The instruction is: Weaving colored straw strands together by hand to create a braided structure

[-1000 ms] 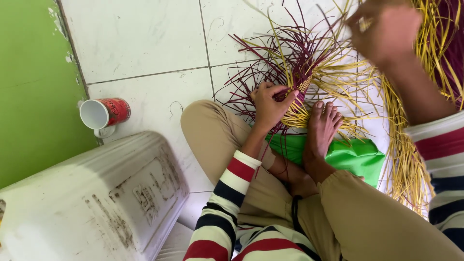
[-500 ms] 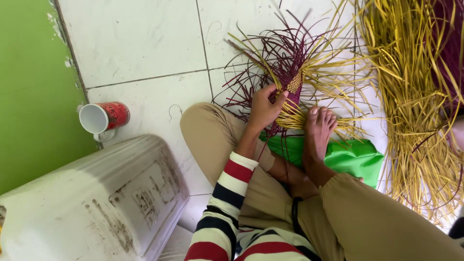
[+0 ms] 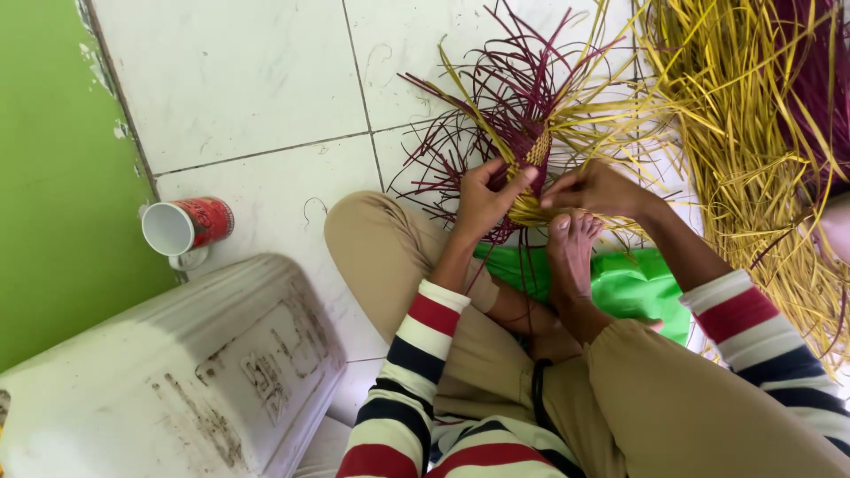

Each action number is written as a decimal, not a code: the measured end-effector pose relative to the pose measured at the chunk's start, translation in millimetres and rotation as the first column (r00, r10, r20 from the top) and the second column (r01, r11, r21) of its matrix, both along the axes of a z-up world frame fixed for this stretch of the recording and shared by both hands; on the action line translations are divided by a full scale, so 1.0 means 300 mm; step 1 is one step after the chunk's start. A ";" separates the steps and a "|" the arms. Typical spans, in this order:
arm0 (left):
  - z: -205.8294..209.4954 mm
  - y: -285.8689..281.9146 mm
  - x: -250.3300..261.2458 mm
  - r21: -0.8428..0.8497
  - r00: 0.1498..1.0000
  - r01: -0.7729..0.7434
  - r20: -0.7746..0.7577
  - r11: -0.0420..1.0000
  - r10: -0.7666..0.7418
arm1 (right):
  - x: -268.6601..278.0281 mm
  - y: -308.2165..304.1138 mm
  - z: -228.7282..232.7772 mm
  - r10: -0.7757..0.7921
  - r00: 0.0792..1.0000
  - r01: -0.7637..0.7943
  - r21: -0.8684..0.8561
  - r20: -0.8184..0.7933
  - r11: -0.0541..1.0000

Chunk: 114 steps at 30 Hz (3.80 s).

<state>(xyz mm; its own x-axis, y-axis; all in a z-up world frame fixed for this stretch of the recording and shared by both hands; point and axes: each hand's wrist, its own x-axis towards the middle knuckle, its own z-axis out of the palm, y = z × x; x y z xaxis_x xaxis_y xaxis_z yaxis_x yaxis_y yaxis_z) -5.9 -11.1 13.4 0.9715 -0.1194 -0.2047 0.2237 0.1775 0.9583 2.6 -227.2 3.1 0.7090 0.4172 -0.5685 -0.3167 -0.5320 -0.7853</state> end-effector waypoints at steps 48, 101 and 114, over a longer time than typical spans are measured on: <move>-0.095 0.124 0.048 0.143 0.892 0.223 -0.429 0.964 -0.143 | 0.230 0.161 0.229 0.665 0.323 -0.139 -0.662 0.673 0.737; -0.037 0.137 0.018 0.181 0.994 -0.047 0.103 0.982 0.029 | 0.144 0.247 0.179 0.122 0.732 -0.132 -0.036 0.671 0.991; -0.039 0.129 0.018 0.080 0.996 0.002 0.087 0.997 -0.009 | 0.131 0.226 0.150 0.126 0.699 -0.175 -0.002 0.704 0.985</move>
<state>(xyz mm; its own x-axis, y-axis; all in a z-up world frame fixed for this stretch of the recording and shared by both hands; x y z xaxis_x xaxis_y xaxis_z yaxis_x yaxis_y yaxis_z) -0.6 27.5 1.6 0.9855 -0.1113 -0.1278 0.1389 0.0988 0.9854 41.9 -159.3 48.2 0.8169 0.5691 0.0942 0.4160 -0.4682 -0.7796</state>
